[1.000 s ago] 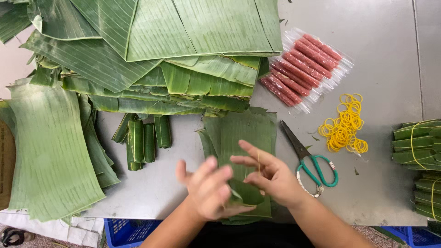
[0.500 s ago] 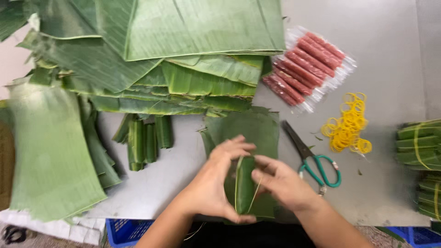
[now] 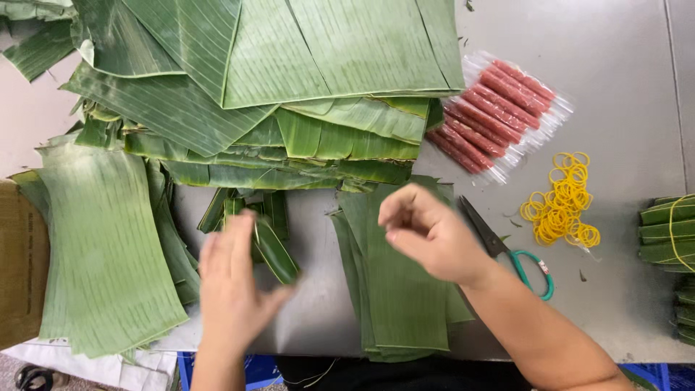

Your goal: The person wraps pre-packaged sausages in banana leaves, folds the leaves into cylindrical bundles, and secures them with yellow rubber bands. The person uses scissors to trim excess leaf material and places the finished bundles on the table.

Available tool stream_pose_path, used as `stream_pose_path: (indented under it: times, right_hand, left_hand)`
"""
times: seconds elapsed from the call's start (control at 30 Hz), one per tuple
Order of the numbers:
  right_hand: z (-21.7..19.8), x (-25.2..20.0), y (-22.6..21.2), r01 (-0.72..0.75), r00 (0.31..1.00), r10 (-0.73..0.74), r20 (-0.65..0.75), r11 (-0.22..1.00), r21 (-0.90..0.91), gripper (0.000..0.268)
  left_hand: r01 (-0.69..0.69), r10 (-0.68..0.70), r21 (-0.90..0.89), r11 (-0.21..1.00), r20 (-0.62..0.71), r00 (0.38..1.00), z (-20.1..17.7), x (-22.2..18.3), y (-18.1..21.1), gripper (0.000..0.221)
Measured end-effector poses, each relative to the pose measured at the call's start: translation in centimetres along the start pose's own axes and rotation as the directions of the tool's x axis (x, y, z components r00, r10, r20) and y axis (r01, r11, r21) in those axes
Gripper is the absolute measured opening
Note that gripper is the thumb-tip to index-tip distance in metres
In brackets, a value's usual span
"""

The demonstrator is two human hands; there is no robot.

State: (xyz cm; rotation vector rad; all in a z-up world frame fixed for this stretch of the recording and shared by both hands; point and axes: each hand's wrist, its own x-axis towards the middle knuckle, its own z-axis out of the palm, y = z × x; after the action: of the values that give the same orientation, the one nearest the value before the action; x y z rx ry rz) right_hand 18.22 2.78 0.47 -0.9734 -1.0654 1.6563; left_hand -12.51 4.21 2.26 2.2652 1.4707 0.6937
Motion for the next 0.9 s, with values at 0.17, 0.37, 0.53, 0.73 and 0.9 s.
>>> stream_pose_path:
  times: [0.17, 0.37, 0.53, 0.73, 0.9]
  right_hand:
    - [0.2, 2.8, -2.3, 0.242, 0.970, -0.244, -0.022, 0.967, -0.079, 0.021]
    - [0.6, 10.5, -5.9, 0.423, 0.747, -0.632, 0.207, 0.211, -0.881, 0.028]
    - [0.6, 17.1, -5.9, 0.332, 0.659, -0.627, 0.416, -0.253, -0.909, 0.045]
    - [-0.2, 18.6, -6.3, 0.287, 0.853, -0.414, 0.319, -0.138, -0.948, 0.016]
    - [0.8, 16.0, -7.7, 0.440, 0.558, -0.579, 0.594, -0.400, -0.804, 0.012]
  left_hand:
    - [-0.002, -0.005, 0.154, 0.988, 0.043, 0.999, 0.2, 0.0, -1.8, 0.068]
    - [0.063, -0.060, 0.137, 0.989, -0.022, 0.998, 0.5, 0.1, -1.4, 0.068]
    - [0.088, -0.066, 0.154, 0.984, -0.146, 0.987, 0.6, 0.2, -1.4, 0.064]
    - [0.141, -0.205, -0.246, 0.959, -0.260, 0.944, 0.8, -0.5, -1.6, 0.044]
    - [0.059, -0.448, -0.901, 0.429, -0.156, 0.881, 1.3, 0.7, -1.3, 0.049]
